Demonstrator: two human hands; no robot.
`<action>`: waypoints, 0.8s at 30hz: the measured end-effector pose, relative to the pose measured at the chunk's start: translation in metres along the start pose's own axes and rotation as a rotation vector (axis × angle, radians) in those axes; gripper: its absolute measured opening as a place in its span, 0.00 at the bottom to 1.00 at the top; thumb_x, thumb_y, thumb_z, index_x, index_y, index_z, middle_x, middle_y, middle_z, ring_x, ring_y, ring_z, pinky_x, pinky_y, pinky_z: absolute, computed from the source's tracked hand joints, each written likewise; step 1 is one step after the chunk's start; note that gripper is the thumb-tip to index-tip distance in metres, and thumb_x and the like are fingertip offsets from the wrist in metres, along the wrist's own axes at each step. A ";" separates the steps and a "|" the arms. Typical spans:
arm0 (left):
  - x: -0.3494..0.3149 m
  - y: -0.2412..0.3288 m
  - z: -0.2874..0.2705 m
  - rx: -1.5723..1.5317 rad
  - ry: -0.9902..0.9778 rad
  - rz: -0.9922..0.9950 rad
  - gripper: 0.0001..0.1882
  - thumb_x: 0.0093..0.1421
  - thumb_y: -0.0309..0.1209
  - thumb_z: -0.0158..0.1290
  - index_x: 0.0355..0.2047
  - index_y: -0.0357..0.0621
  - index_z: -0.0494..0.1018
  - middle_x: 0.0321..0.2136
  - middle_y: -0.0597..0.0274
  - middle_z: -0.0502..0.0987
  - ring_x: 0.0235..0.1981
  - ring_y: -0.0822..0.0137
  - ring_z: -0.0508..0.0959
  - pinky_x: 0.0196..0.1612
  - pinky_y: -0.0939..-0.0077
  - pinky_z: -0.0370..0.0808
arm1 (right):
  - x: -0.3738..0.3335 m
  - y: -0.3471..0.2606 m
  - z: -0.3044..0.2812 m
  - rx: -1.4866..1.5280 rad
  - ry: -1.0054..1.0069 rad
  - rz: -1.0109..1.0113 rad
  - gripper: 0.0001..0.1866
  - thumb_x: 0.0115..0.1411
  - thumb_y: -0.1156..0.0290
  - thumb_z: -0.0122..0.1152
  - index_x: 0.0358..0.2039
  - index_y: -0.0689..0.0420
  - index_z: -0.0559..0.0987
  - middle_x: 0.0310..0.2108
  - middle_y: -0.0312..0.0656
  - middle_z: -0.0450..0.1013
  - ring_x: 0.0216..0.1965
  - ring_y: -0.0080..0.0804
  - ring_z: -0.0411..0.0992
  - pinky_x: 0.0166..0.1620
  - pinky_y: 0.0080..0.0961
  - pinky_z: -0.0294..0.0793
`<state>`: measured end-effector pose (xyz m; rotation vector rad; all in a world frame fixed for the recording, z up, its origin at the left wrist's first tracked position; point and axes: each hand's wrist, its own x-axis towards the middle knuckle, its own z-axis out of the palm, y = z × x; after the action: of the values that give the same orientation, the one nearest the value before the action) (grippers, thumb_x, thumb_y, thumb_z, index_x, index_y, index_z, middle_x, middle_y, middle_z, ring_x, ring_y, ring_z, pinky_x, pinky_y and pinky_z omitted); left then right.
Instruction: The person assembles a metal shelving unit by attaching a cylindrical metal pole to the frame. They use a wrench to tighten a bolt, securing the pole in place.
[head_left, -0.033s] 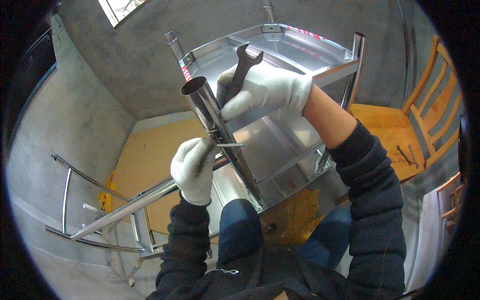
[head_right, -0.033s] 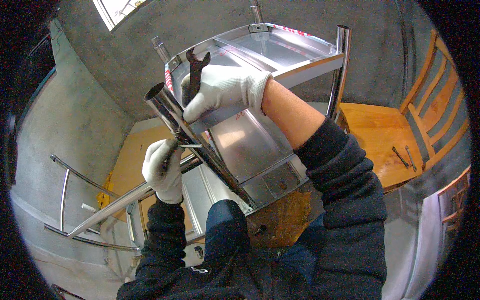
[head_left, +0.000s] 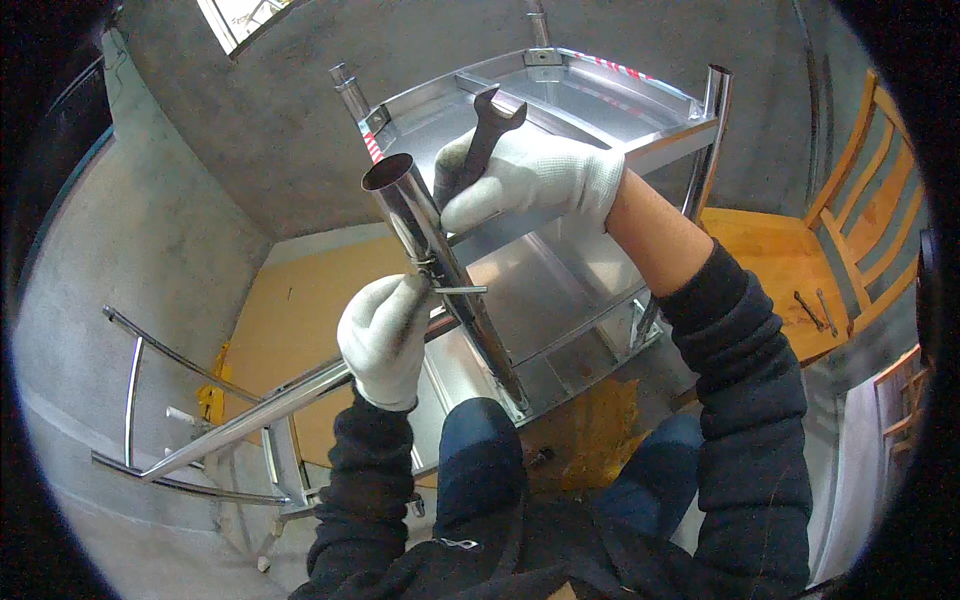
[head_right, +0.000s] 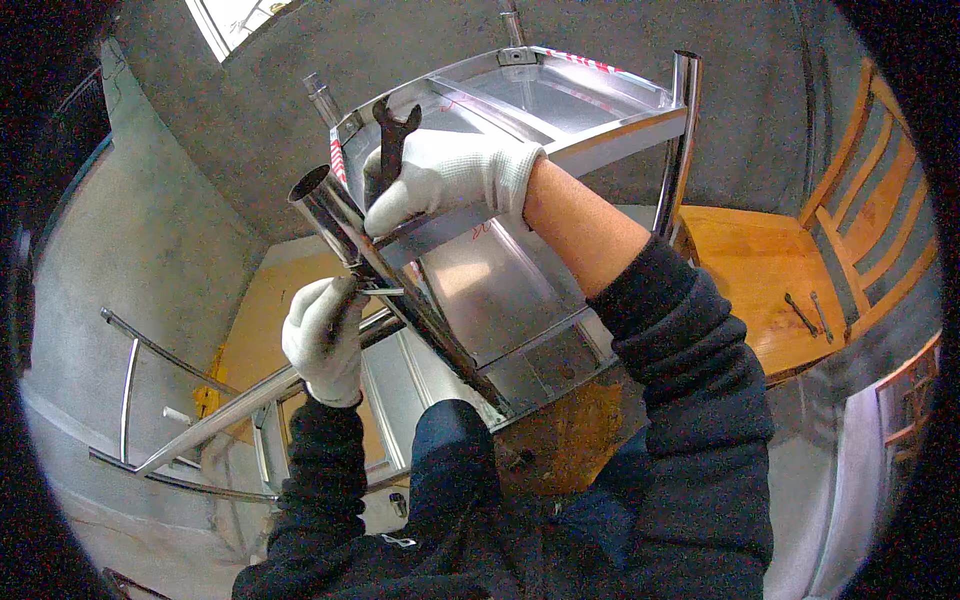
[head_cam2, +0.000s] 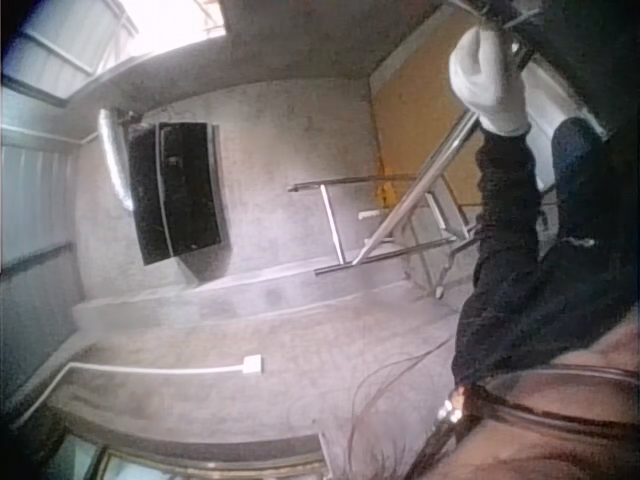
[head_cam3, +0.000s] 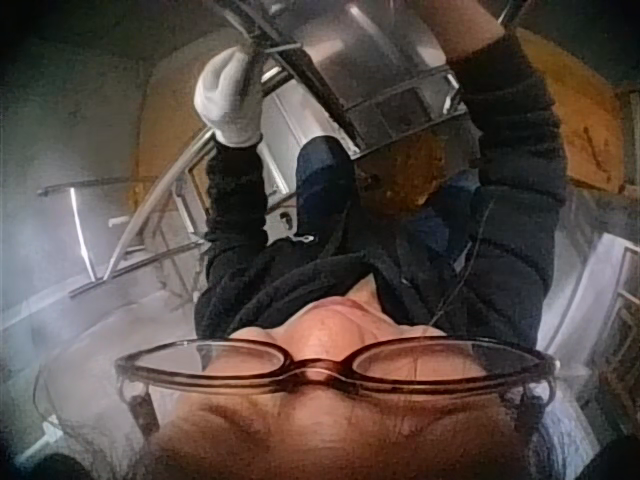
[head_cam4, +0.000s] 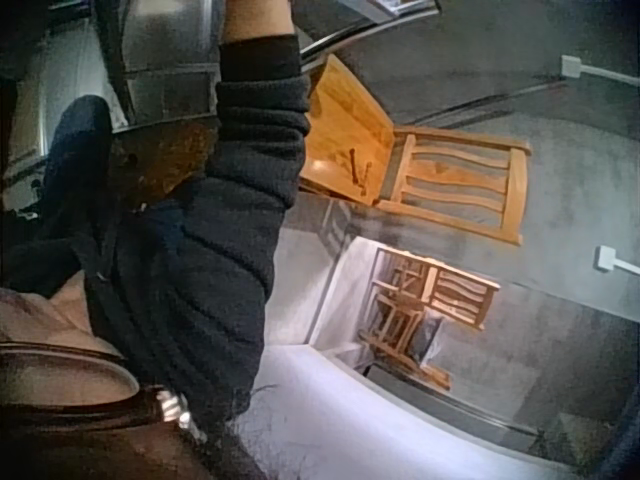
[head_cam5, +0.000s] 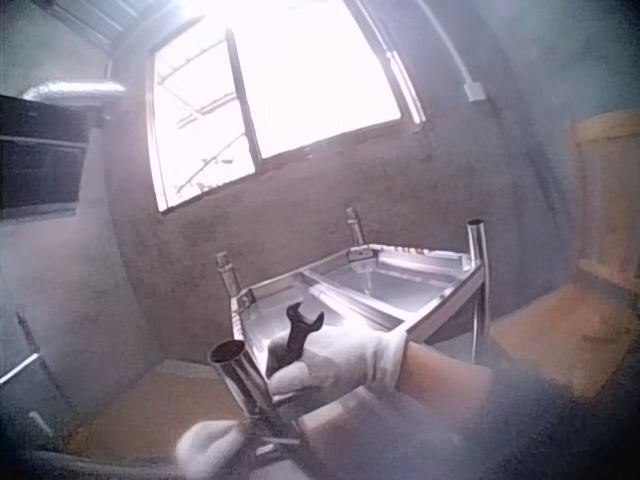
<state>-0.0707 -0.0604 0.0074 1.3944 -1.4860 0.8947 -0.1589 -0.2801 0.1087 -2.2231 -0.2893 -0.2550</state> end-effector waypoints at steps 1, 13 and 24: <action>0.005 -0.001 -0.005 0.069 -0.048 0.075 0.17 0.47 0.16 0.64 0.38 0.36 0.76 0.33 0.51 0.79 0.32 0.57 0.79 0.34 0.69 0.76 | 0.000 0.002 0.000 0.001 0.014 -0.004 0.13 0.51 0.67 0.66 0.34 0.61 0.79 0.27 0.36 0.75 0.30 0.23 0.72 0.36 0.22 0.73; 0.047 0.032 -0.021 0.373 -0.313 0.080 0.11 0.48 0.20 0.61 0.33 0.42 0.76 0.28 0.54 0.76 0.25 0.55 0.77 0.27 0.69 0.74 | -0.002 0.000 0.002 -0.086 0.093 -0.007 0.10 0.53 0.69 0.59 0.34 0.61 0.79 0.25 0.36 0.74 0.29 0.21 0.71 0.35 0.21 0.72; 0.049 0.033 -0.016 0.398 -0.297 -0.025 0.11 0.50 0.18 0.59 0.35 0.41 0.75 0.27 0.54 0.75 0.25 0.53 0.78 0.28 0.68 0.75 | 0.000 0.000 0.005 -0.089 0.107 -0.017 0.11 0.52 0.67 0.60 0.33 0.61 0.80 0.26 0.37 0.75 0.29 0.22 0.71 0.35 0.23 0.72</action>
<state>-0.1002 -0.0597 0.0610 1.9005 -1.5574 1.0412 -0.1582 -0.2763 0.1051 -2.2864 -0.2421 -0.4019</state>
